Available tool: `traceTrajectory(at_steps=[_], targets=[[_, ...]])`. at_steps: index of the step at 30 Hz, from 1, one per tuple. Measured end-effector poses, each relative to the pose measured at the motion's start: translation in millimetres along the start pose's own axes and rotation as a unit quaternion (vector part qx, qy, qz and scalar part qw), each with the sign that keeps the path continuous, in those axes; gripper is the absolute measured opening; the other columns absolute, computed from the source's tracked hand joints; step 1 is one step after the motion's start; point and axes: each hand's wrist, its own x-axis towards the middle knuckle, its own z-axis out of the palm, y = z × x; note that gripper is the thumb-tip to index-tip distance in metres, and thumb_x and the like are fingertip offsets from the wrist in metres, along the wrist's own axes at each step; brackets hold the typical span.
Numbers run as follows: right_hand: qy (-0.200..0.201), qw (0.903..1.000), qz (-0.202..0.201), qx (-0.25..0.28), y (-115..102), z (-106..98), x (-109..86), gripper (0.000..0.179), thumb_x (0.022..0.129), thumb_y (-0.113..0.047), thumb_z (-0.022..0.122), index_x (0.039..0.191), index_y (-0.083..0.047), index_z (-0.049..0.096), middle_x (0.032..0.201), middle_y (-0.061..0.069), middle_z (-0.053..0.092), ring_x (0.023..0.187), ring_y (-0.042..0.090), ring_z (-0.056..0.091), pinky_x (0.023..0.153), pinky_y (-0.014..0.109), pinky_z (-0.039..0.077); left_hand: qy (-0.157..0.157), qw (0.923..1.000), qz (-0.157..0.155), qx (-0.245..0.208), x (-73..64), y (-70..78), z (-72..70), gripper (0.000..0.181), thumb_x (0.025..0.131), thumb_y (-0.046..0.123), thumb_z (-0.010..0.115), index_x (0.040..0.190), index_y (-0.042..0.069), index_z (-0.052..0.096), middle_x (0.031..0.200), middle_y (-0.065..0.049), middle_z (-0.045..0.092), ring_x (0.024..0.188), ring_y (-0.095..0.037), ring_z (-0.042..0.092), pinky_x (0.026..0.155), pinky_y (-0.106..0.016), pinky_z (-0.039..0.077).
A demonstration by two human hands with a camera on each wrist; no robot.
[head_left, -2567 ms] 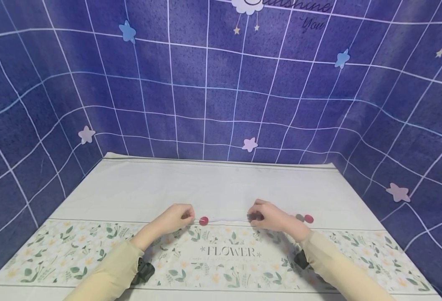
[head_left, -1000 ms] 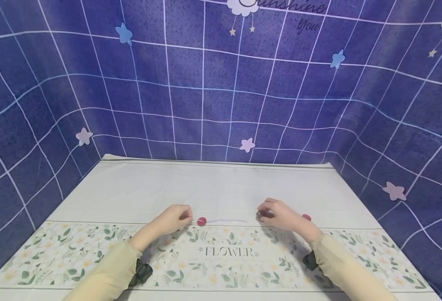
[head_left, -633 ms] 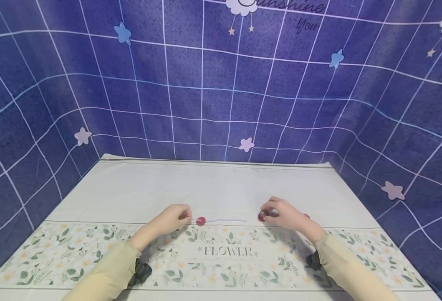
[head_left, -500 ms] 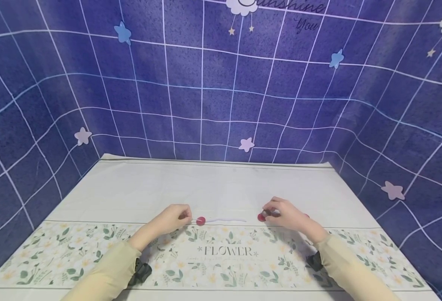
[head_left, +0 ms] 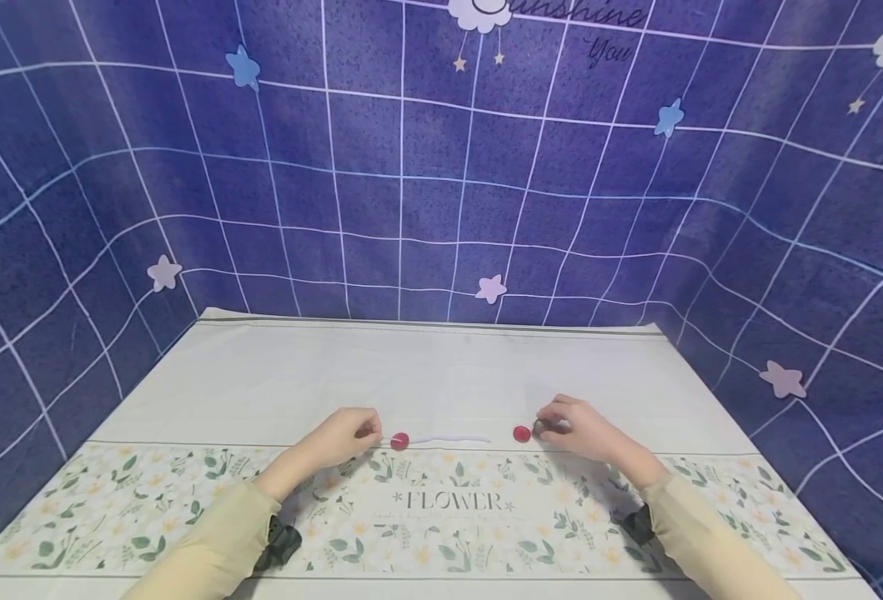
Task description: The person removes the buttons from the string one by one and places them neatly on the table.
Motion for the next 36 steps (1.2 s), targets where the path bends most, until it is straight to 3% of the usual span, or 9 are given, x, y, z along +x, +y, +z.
traceTrajectory(at_steps=[36], targets=[[0.042,0.9985,0.026,-0.023,19,-13,-24.0,0.024,0.079,-0.008,0.070,0.101,0.000,0.066,0.093,0.005,0.064,0.089,0.025,0.063,0.082,0.042,0.053,0.005,1.0000,0.003,0.004,-0.3,0.2,0.6,0.012,0.089,0.013,0.062,0.079,0.017,0.057,0.079,0.010,0.061,0.086,-0.012,0.061,0.087,-0.040,0.051]])
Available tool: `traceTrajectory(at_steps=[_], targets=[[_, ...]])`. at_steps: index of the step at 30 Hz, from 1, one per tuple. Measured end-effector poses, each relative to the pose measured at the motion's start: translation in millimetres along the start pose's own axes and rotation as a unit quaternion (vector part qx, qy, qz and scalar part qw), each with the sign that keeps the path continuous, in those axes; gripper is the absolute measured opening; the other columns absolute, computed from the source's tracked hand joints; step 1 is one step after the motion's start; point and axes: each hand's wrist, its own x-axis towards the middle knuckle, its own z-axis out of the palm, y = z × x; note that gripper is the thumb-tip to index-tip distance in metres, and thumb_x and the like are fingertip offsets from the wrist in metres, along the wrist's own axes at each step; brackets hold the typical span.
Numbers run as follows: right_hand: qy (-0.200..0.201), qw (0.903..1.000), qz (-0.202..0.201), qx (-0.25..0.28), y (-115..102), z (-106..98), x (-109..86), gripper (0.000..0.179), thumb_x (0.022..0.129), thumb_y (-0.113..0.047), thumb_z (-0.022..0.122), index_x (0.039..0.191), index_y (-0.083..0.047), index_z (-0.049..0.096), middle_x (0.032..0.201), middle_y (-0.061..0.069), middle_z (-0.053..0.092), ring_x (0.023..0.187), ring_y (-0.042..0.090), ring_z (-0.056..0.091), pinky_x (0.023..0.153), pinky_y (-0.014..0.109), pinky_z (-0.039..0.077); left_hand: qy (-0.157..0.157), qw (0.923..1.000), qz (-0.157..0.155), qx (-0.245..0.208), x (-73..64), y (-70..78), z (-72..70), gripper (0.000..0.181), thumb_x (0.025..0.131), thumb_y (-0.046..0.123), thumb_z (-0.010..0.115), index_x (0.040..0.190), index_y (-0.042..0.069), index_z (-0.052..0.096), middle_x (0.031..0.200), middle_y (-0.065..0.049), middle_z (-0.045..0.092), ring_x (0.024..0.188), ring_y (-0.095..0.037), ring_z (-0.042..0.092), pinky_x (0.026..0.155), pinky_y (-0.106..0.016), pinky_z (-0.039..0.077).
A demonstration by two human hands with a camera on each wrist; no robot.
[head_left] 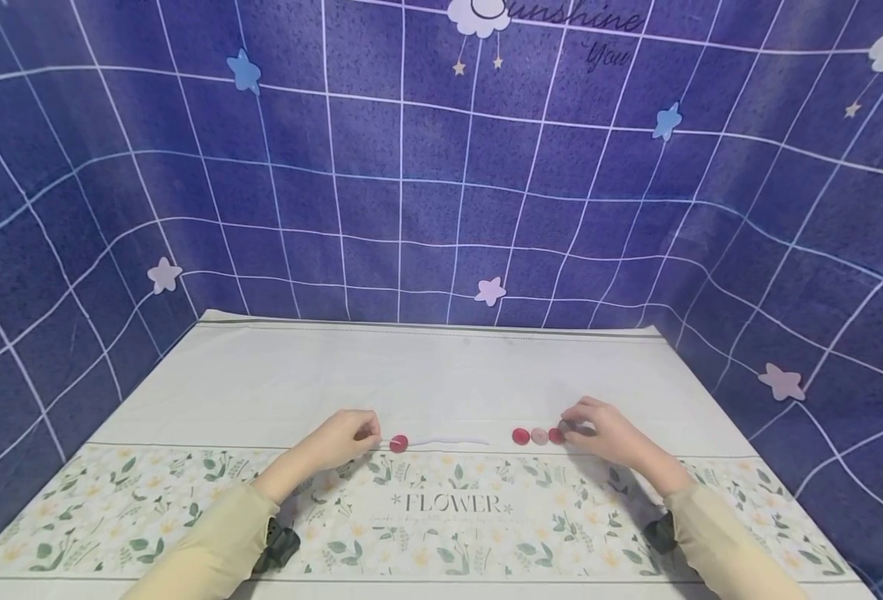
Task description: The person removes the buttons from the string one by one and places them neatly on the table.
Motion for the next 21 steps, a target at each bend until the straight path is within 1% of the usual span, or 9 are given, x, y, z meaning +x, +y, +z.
traceTrajectory(at_steps=[4,12,18,21], targets=[[0.006,0.9999,0.004,-0.008,1,-2,-2.4,0.023,0.079,-0.008,0.071,0.100,-0.001,0.067,0.092,0.005,0.064,0.088,0.025,0.063,0.081,0.042,0.053,0.002,1.0000,-0.003,-0.002,0.0,0.3,0.2,0.012,0.089,0.013,0.061,0.078,0.017,0.057,0.079,0.010,0.061,0.088,-0.013,0.061,0.088,-0.041,0.050],[-0.013,0.9988,0.046,0.007,3,-4,-5.9,0.027,0.081,-0.011,0.070,0.105,0.000,0.065,0.096,0.006,0.064,0.094,0.028,0.063,0.081,0.042,0.054,0.002,1.0000,-0.006,-0.006,-0.2,0.1,0.4,0.012,0.089,0.013,0.061,0.079,0.017,0.056,0.080,0.010,0.061,0.091,-0.015,0.062,0.090,-0.043,0.050],[-0.018,0.9982,0.051,0.026,9,-6,-8.7,0.027,0.081,-0.007,0.068,0.107,0.002,0.064,0.098,0.006,0.063,0.097,0.029,0.062,0.080,0.037,0.055,-0.001,1.0000,-0.005,-0.008,-0.6,0.4,0.3,0.012,0.089,0.013,0.061,0.079,0.016,0.056,0.079,0.009,0.061,0.087,-0.013,0.061,0.087,-0.041,0.051],[-0.010,0.9985,0.044,0.029,11,-8,-10.6,0.027,0.081,-0.006,0.068,0.107,0.003,0.064,0.098,0.008,0.063,0.096,0.030,0.062,0.079,0.037,0.056,0.001,1.0000,-0.003,-0.007,-0.6,0.8,0.2,0.012,0.089,0.013,0.061,0.079,0.016,0.057,0.080,0.009,0.062,0.086,-0.012,0.061,0.087,-0.040,0.051]])
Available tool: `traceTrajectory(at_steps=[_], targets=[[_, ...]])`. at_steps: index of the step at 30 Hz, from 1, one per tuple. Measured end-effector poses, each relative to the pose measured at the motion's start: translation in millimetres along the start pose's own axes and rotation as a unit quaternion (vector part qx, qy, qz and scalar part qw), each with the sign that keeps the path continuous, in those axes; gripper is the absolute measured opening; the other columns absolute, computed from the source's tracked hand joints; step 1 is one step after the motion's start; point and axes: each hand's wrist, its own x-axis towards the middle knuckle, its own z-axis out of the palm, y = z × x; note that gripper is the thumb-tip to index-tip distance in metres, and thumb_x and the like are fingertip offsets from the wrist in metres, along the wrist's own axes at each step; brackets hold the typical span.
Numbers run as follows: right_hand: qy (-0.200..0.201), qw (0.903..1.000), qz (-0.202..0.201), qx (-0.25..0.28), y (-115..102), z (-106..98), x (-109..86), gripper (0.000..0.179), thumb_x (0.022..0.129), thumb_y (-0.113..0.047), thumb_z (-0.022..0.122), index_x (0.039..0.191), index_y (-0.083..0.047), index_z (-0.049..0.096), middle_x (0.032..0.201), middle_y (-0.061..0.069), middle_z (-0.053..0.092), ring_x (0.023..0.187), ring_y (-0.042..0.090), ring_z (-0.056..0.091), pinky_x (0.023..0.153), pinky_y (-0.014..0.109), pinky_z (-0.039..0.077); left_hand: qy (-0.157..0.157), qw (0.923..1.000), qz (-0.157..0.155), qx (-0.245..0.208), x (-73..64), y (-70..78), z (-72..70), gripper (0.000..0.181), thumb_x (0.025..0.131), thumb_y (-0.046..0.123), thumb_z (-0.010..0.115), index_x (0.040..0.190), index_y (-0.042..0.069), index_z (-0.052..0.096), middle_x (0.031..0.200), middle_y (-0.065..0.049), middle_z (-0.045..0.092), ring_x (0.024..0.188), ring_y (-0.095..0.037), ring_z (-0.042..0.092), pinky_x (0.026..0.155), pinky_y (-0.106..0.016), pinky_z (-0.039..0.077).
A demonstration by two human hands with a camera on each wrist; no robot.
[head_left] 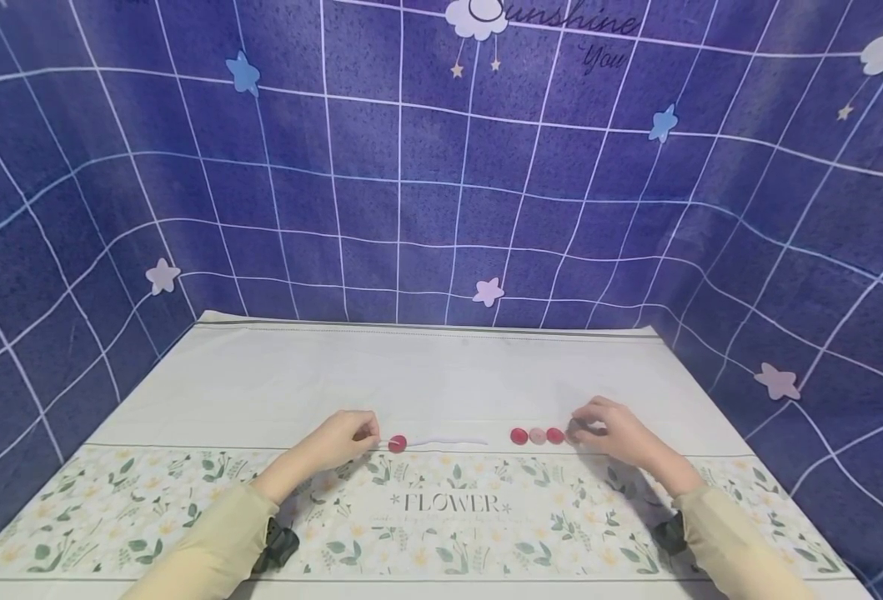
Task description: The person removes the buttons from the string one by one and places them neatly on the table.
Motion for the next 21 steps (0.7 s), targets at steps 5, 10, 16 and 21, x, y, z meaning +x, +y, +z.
traceTrajectory(at_steps=[5,10,16,21], targets=[[0.015,0.9997,-0.015,-0.011,4.7,-2.4,-3.4,0.026,0.079,-0.005,0.069,0.104,0.003,0.065,0.095,0.007,0.063,0.092,0.029,0.063,0.075,0.036,0.056,0.001,1.0000,0.002,0.000,0.1,0.4,0.2,0.011,0.089,0.013,0.061,0.079,0.016,0.057,0.080,0.009,0.062,0.089,-0.014,0.062,0.089,-0.042,0.051],[0.025,0.9990,-0.017,-0.034,7.7,-3.0,-5.4,0.026,0.079,-0.007,0.071,0.103,0.001,0.066,0.094,0.005,0.063,0.089,0.026,0.063,0.075,0.036,0.055,0.002,1.0000,0.002,0.003,-0.5,-0.1,0.5,0.011,0.089,0.012,0.061,0.079,0.016,0.057,0.079,0.009,0.061,0.086,-0.012,0.061,0.087,-0.040,0.051],[0.033,0.9985,-0.015,-0.040,9.4,-3.1,-6.5,0.026,0.078,-0.007,0.071,0.102,0.001,0.066,0.093,0.005,0.063,0.088,0.026,0.063,0.075,0.039,0.054,0.001,1.0000,-0.006,0.004,0.3,-0.5,0.6,0.011,0.089,0.013,0.061,0.079,0.016,0.057,0.079,0.010,0.061,0.086,-0.012,0.061,0.087,-0.040,0.051],[0.035,0.9985,-0.011,-0.041,10.0,-3.6,-8.2,0.026,0.079,-0.007,0.070,0.102,0.002,0.066,0.093,0.006,0.063,0.088,0.027,0.063,0.075,0.039,0.054,0.002,1.0000,-0.004,0.001,0.2,0.9,0.3,0.011,0.089,0.012,0.061,0.080,0.015,0.057,0.079,0.009,0.061,0.085,-0.011,0.060,0.086,-0.039,0.051]])
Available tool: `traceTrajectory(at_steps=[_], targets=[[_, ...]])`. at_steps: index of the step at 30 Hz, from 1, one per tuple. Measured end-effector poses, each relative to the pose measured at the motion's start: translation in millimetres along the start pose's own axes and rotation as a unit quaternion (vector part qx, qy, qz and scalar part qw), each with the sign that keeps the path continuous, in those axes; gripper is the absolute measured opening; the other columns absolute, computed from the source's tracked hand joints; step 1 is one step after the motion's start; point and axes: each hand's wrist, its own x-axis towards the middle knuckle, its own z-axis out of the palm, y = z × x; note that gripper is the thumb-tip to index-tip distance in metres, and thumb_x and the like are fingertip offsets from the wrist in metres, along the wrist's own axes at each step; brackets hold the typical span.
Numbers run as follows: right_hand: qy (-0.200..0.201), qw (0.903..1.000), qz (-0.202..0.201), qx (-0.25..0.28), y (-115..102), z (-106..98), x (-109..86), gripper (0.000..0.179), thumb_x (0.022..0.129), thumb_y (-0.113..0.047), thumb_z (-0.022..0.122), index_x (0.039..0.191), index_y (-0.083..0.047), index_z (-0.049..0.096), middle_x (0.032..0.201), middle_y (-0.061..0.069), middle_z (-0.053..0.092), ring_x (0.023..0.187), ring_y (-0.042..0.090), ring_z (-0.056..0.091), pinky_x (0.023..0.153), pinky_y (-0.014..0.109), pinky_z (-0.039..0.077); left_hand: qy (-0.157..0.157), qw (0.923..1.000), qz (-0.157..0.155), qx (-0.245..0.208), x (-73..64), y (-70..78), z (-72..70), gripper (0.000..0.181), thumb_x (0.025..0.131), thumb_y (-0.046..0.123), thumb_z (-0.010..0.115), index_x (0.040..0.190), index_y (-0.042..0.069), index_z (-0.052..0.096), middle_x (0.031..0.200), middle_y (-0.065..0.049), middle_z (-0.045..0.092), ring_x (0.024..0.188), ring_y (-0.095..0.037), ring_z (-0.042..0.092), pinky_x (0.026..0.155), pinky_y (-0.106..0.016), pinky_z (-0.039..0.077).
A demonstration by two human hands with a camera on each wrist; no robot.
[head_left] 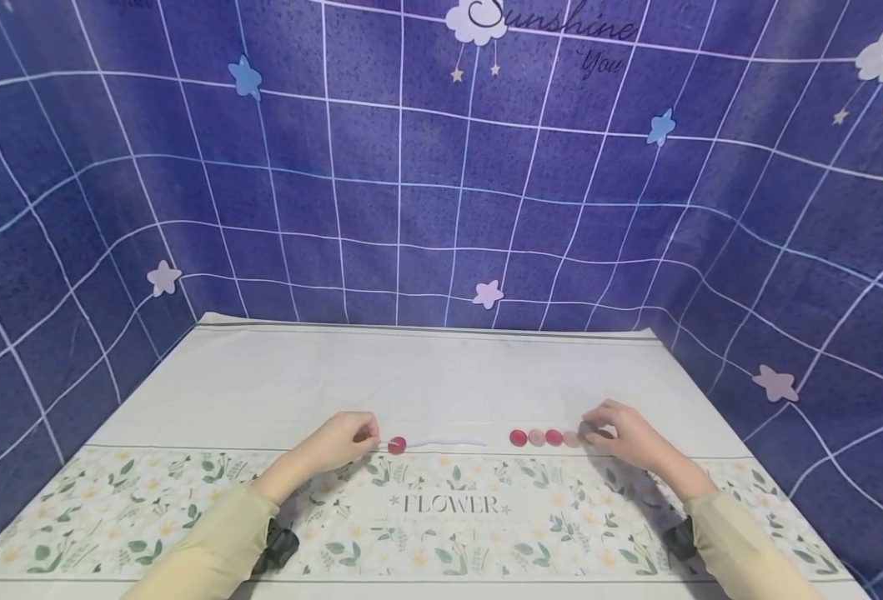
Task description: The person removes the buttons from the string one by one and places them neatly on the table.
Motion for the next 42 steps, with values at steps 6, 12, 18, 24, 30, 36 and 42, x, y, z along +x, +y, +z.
traceTrajectory(at_steps=[6,12,18,24,30,36,42], targets=[[0.005,1.0000,0.002,-0.004,1,-2,-4.0,0.025,0.079,-0.006,0.070,0.102,0.002,0.066,0.092,0.006,0.064,0.088,0.027,0.063,0.077,0.042,0.054,0.000,1.0000,-0.004,-0.002,0.1,0.1,0.4,0.011,0.089,0.013,0.061,0.079,0.016,0.057,0.080,0.009,0.062,0.087,-0.013,0.061,0.087,-0.041,0.051],[0.007,1.0000,0.005,-0.005,3,-6,-6.7,0.025,0.078,-0.006,0.071,0.101,0.001,0.065,0.092,0.006,0.064,0.086,0.027,0.063,0.078,0.042,0.054,-0.003,0.9999,-0.014,-0.002,0.6,-0.4,0.2,0.011,0.089,0.013,0.061,0.079,0.016,0.057,0.079,0.009,0.061,0.085,-0.010,0.060,0.085,-0.039,0.051],[0.007,0.9999,0.007,-0.005,2,-10,-8.8,0.025,0.078,-0.006,0.072,0.101,0.001,0.065,0.091,0.005,0.064,0.085,0.026,0.063,0.078,0.042,0.053,-0.003,0.9998,-0.019,-0.001,0.9,0.5,-0.2,0.011,0.089,0.013,0.061,0.079,0.017,0.056,0.079,0.009,0.061,0.084,-0.011,0.060,0.085,-0.039,0.051],[0.009,0.9999,0.004,-0.009,4,-11,-10.9,0.024,0.077,-0.005,0.072,0.099,0.000,0.065,0.090,0.005,0.063,0.083,0.025,0.063,0.077,0.041,0.054,0.000,0.9998,-0.021,0.003,1.2,0.0,0.9,0.012,0.089,0.014,0.061,0.079,0.018,0.056,0.081,0.009,0.062,0.091,-0.014,0.062,0.089,-0.041,0.050],[0.002,0.9998,0.013,-0.013,7,-12,-13.1,0.022,0.076,-0.005,0.072,0.097,-0.001,0.065,0.088,0.004,0.063,0.082,0.024,0.062,0.078,0.043,0.054,0.001,0.9998,-0.019,0.004,0.7,0.2,0.5,0.012,0.089,0.015,0.062,0.079,0.018,0.057,0.082,0.009,0.063,0.092,-0.016,0.063,0.090,-0.042,0.050],[-0.001,0.9996,0.025,-0.011,8,-14,-14.6,0.022,0.077,-0.006,0.072,0.097,-0.002,0.065,0.089,0.004,0.063,0.082,0.023,0.062,0.079,0.044,0.053,0.004,0.9999,-0.009,0.005,-1.3,0.5,-0.6,0.011,0.088,0.014,0.062,0.079,0.017,0.057,0.082,0.008,0.063,0.092,-0.017,0.063,0.089,-0.043,0.050],[-0.007,0.9990,0.044,-0.009,11,-17,-16.7,0.022,0.077,-0.005,0.071,0.097,0.000,0.065,0.088,0.006,0.064,0.082,0.025,0.062,0.080,0.046,0.053,0.007,1.0000,0.001,0.007,-2.1,-0.5,-1.5,0.011,0.088,0.012,0.062,0.079,0.016,0.057,0.080,0.007,0.063,0.089,-0.017,0.063,0.087,-0.042,0.051]])
